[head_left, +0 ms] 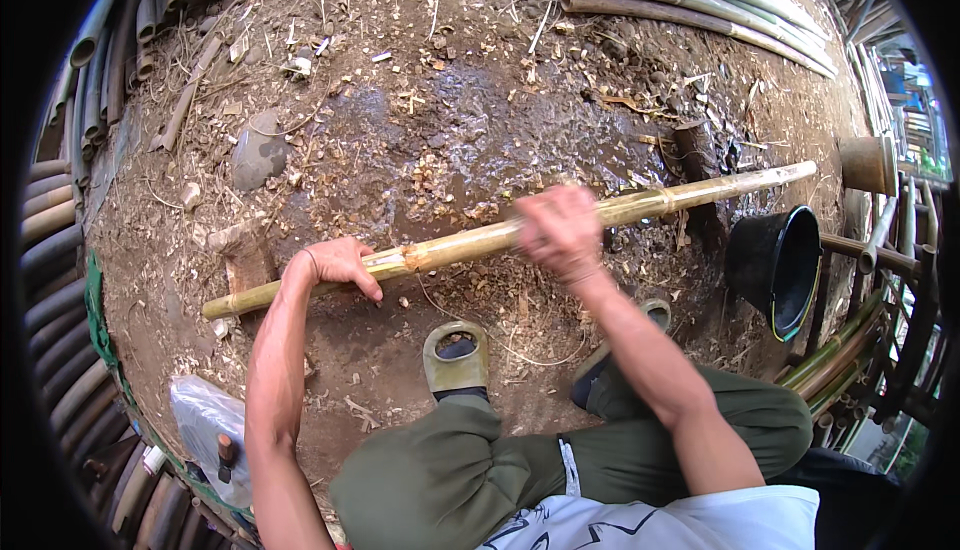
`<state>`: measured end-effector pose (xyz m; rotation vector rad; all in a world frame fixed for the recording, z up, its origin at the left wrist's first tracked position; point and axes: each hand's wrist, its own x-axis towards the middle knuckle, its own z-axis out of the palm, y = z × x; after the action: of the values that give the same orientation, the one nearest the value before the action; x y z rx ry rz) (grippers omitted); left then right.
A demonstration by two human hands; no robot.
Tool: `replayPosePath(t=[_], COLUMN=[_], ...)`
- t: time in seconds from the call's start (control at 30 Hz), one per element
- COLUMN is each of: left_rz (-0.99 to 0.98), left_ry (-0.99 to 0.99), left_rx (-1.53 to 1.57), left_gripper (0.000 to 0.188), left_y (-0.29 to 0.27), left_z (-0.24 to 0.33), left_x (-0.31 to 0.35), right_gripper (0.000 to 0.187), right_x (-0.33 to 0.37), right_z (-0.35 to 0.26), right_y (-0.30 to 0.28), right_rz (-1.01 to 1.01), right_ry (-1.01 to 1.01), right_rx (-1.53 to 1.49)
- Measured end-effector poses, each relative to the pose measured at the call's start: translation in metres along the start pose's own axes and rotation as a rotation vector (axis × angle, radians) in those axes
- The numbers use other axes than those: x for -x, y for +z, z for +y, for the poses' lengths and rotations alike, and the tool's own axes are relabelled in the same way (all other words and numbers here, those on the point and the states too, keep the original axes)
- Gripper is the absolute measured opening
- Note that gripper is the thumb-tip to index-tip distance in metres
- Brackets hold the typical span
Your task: The person sands long bamboo poles by hand using a piece of rough material, repeatedly rubbing it up and down the length of several poles while occasionally dipping the material into a bucket of water.
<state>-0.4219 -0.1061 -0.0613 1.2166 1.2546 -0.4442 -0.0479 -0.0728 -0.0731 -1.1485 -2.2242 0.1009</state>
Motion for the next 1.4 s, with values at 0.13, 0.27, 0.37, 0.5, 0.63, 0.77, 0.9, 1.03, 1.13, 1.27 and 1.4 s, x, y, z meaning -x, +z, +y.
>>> replayPosePath(t=[0.13, 0.27, 0.37, 0.5, 0.63, 0.77, 0.9, 1.03, 1.13, 1.27, 1.4], left_rz=[0.371, 1.023, 1.198, 0.752, 0.437, 0.381, 0.411, 0.718, 1.079, 1.270, 1.294], left_ry=[0.202, 0.160, 0.144, 0.032, -0.063, -0.064, -0.066, -0.040, 0.126, 0.238, 0.204], left_rx=[-0.047, -0.528, -0.640, -0.436, -0.325, -0.291, -0.309, -0.358, -0.472, -0.535, -0.514], left_gripper=[0.072, 0.053, 0.032, 0.035, 0.041, 0.042, 0.038, 0.034, 0.028, 0.026, 0.034], left_y=[0.009, 0.077, 0.090, 0.062, 0.048, 0.046, 0.048, 0.087, 0.123, 0.135, 0.132], left_z=[0.005, 0.029, 0.046, 0.024, 0.030, 0.031, 0.036, 0.026, 0.008, 0.014, 0.013], left_x=[0.004, 0.028, 0.017, 0.006, 0.027, 0.019, 0.027, 0.024, 0.012, 0.007, 0.010], right_gripper=[0.013, 0.014, 0.008, 0.023, 0.024, 0.018, 0.013, 0.007, 0.023, 0.021, 0.019], right_x=[0.031, 0.025, 0.012, -0.019, 0.003, 0.023, 0.025, -0.001, -0.010, 0.007, 0.019], right_z=[0.145, 0.119, 0.001, -0.138, -0.067, 0.089, 0.104, -0.077, -0.159, -0.083, 0.069], right_y=[-0.093, -0.066, 0.011, 0.059, 0.036, -0.058, -0.064, 0.024, 0.059, 0.024, -0.061], right_rz=[-0.051, 0.004, -0.059, -0.014, -0.039, -0.051, -0.052, -0.096, -0.204, -0.228, -0.252], right_ry=[0.231, 0.333, 0.190, -0.030, -0.028, 0.075, 0.203, 0.046, -0.038, -0.119, -0.054], right_rx=[0.375, 0.421, 0.109, -0.200, -0.105, 0.243, 0.397, 0.053, -0.144, -0.072, 0.168])
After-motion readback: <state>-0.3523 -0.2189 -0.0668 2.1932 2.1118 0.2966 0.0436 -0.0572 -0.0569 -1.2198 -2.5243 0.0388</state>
